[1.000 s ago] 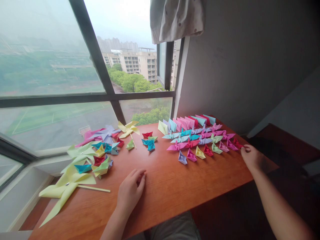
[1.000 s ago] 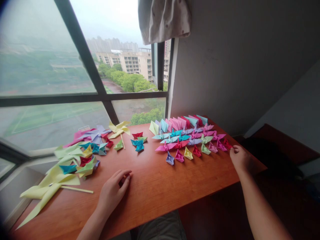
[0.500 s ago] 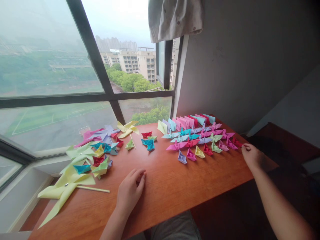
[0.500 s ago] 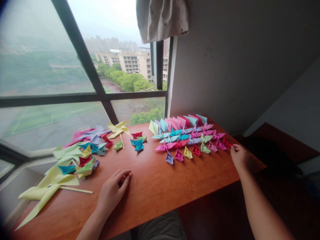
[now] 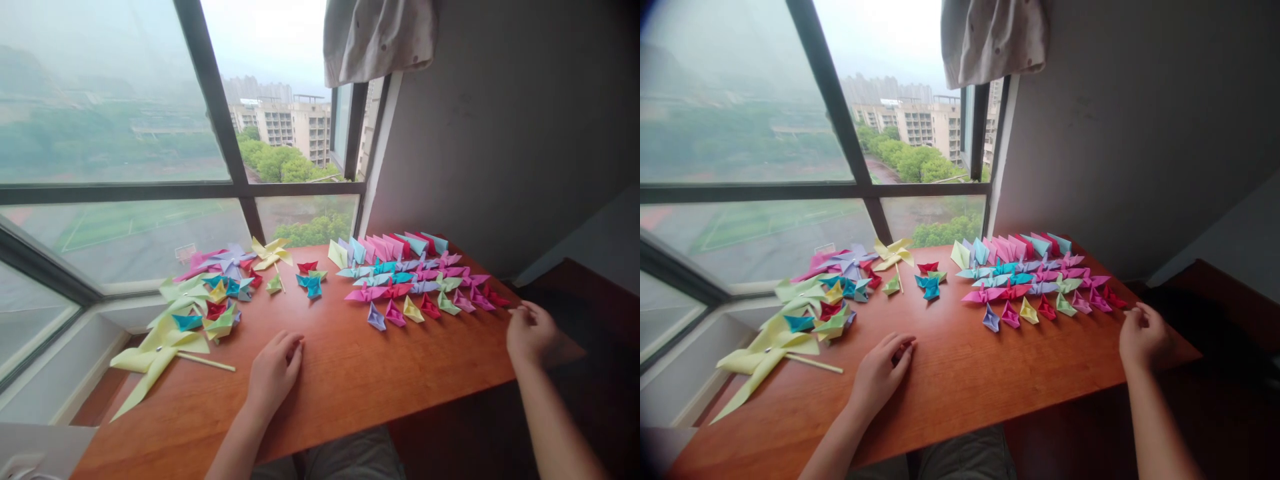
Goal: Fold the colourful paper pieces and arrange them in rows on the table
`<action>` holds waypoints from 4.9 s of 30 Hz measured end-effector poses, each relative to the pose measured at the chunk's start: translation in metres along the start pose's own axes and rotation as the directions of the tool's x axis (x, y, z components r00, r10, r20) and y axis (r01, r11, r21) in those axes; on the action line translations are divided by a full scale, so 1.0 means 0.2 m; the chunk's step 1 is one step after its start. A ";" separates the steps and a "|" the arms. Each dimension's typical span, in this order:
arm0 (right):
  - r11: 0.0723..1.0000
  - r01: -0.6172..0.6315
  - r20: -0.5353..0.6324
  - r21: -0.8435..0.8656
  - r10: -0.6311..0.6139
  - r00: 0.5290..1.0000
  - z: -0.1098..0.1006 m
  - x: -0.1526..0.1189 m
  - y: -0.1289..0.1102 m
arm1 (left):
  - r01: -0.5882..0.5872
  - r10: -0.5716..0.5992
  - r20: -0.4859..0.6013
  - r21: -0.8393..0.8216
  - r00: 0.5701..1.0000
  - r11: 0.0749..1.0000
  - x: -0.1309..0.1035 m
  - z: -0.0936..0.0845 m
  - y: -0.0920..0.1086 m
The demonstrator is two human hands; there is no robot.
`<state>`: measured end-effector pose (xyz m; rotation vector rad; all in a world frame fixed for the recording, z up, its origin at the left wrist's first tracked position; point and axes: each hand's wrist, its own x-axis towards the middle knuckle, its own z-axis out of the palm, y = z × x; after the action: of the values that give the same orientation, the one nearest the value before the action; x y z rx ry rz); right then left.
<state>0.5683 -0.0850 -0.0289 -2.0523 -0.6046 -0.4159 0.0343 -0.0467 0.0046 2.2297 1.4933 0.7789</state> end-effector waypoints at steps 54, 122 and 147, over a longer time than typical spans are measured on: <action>0.722 0.067 0.637 0.689 -0.646 0.420 -0.14 -1.29 -0.99 | -0.012 -0.028 -0.290 -0.136 0.956 0.991 -0.07 -0.17 -0.09; 0.775 0.611 0.330 0.159 -0.626 0.707 -0.23 -1.03 -0.56 | -0.105 0.103 -0.024 -0.098 0.994 0.990 -0.08 0.01 0.01; 0.755 0.636 0.308 0.160 -0.651 0.694 -0.19 -1.02 -0.56 | -0.114 0.111 -0.028 -0.092 0.993 0.989 -0.08 0.00 0.02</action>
<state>0.3355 -0.1198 -0.0359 -1.8276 -1.5685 -0.4321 0.0321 -0.0632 0.0019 2.2576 1.3218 0.8926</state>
